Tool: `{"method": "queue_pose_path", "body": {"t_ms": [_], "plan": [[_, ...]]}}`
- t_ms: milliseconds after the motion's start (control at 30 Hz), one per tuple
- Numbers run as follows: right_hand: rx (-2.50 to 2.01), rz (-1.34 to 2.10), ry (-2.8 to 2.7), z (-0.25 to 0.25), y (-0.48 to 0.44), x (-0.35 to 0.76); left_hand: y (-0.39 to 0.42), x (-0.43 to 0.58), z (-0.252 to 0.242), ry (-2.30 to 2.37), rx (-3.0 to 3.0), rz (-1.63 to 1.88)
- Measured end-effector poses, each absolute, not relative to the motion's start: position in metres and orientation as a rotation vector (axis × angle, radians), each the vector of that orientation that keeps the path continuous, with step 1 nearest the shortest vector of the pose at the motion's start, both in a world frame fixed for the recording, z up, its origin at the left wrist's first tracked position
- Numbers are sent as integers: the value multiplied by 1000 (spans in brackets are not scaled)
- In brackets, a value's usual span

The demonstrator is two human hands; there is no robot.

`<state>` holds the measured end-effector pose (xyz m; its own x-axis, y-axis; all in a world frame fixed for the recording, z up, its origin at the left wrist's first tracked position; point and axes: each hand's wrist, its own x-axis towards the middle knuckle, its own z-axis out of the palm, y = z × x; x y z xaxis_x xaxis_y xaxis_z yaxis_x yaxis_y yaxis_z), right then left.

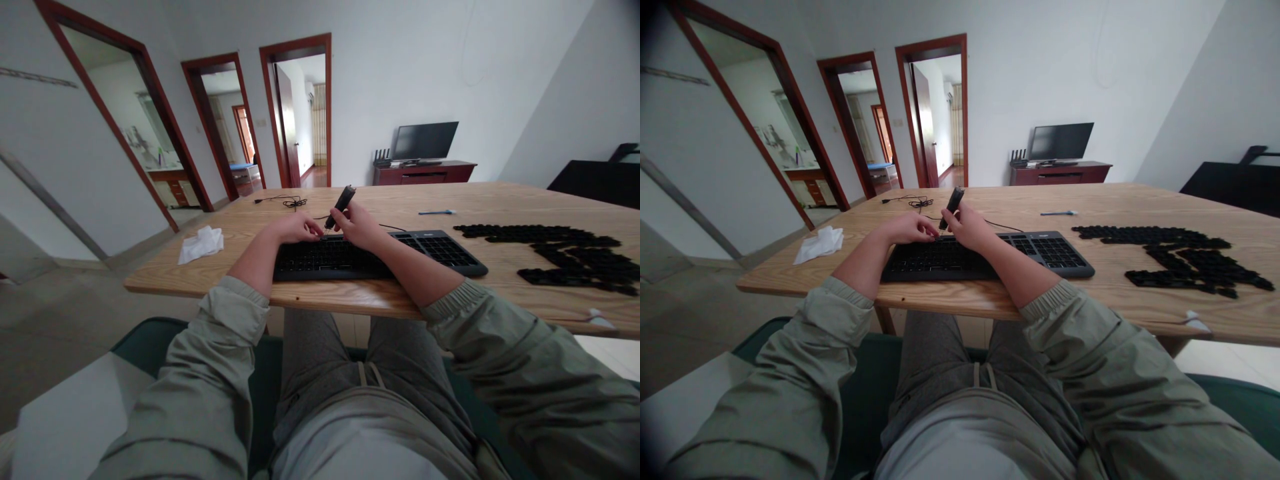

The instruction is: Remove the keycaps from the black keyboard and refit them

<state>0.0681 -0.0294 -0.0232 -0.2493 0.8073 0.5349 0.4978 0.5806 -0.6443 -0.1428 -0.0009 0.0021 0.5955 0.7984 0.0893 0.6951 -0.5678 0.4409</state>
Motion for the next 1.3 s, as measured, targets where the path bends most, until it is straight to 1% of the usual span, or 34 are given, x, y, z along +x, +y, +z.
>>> {"method": "queue_pose_path", "body": {"t_ms": [267, 500, 767, 933, 1100, 1300], "plan": [[-1105, 467, -1879, -24, -32, 67, 3, -143, -1, 1197, 2412, 458], [-1201, 561, -1796, -23, -24, 66, -2, -140, 2, 1156, 2525, 366], [-1161, 457, -1841, -22, -32, 65, -1, -138, -2, 1148, 2529, 411], [-1125, 461, -1794, -22, -24, 64, -6, -134, 0, 1143, 2505, 461], [-1142, 518, -1813, -22, -25, 65, -6, -136, 1, 1160, 2534, 401], [-1176, 485, -1853, -22, -29, 65, -5, -135, 0, 1172, 2552, 381]]}}
